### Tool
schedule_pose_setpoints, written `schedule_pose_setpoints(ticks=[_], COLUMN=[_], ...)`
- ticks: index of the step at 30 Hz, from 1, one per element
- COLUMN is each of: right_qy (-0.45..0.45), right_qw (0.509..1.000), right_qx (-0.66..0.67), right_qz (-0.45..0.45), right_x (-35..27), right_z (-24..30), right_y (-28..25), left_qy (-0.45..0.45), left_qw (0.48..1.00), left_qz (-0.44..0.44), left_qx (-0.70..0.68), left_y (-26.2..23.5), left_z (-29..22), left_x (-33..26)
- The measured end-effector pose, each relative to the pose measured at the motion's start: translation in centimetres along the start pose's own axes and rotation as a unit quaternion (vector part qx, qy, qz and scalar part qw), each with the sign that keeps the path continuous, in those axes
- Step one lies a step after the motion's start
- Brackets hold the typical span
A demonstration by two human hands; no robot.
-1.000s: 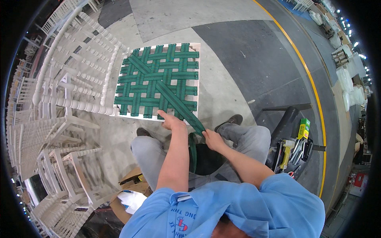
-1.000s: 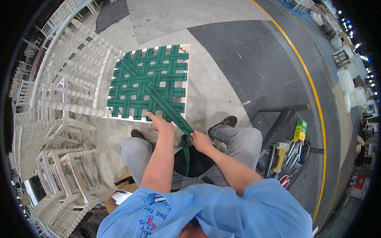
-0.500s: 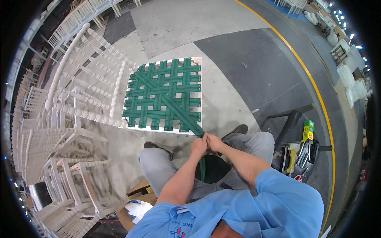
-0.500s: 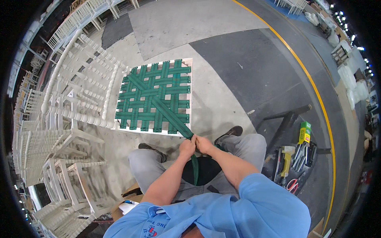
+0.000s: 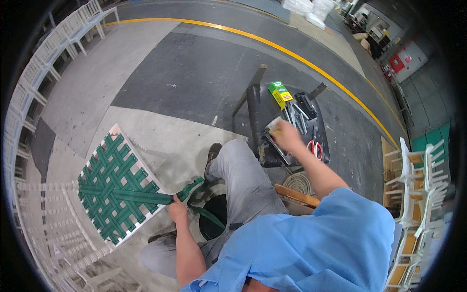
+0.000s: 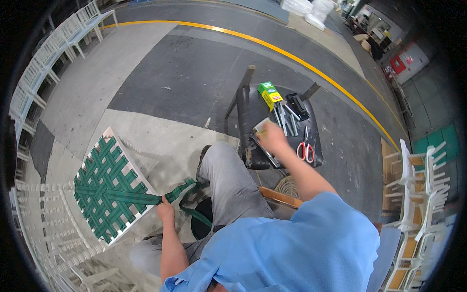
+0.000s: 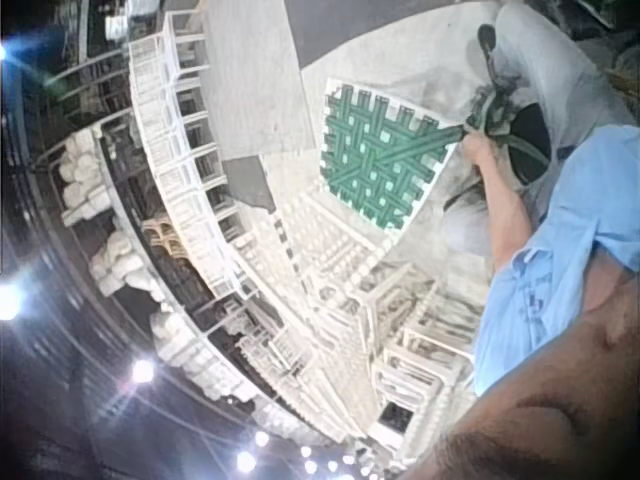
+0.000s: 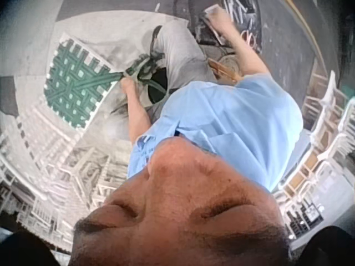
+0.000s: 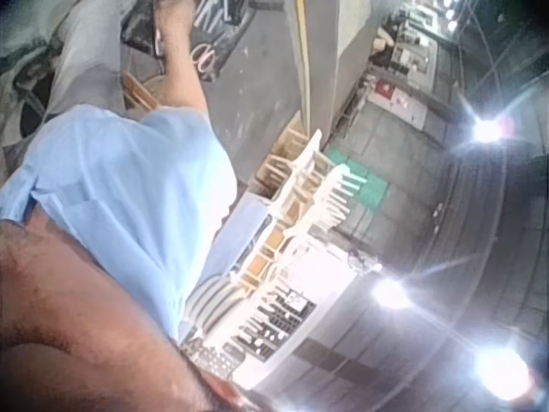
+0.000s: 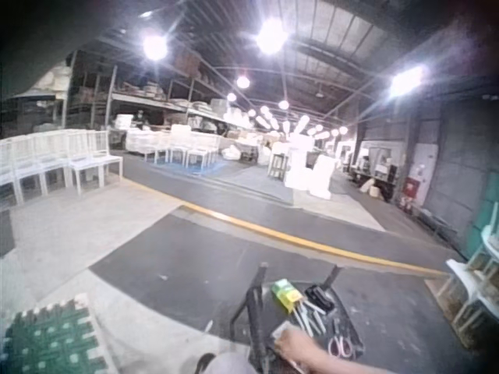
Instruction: The person weaves green plastic straps into the seat of a white wooden chair using a staple gun to secure the straps. After completing the weave, the person places a white sheet over the seat and staples it in place.
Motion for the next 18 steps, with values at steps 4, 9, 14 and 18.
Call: schedule_pose_setpoints(ticks=[4,9,14,18], right_qy=[0.098,0.046,-0.155,-0.167], right_qw=[0.989,0.993,0.97,0.909], right_qx=[-0.045,0.017,0.174,0.298], right_qz=[0.098,0.103,0.075,0.237], right_x=[2.1,2.9,0.8,-2.7], right_z=[-10.5,-7.4,3.8,16.7], right_y=[1.5,2.5,-0.3,-0.6], left_qy=[0.005,-0.008,-0.009,-0.016], left_qw=[0.998,0.999,0.999,0.998], left_qz=[0.063,0.034,0.041,0.062], left_qx=[0.007,0.038,0.016,0.007], left_y=[1.6,-0.6,-0.8,-1.0], left_z=[-1.4,0.2,1.6,1.4], left_x=[0.6,0.8,0.9,0.5])
Point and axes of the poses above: each hand's wrist, its own x-axis towards the middle knuckle, its own y-axis out of the palm, z = x × y, the point moved 6 cm from there along x, towards the middle knuckle, and after that the axes turned 7 degrees about -x, right-handed, at the moved point
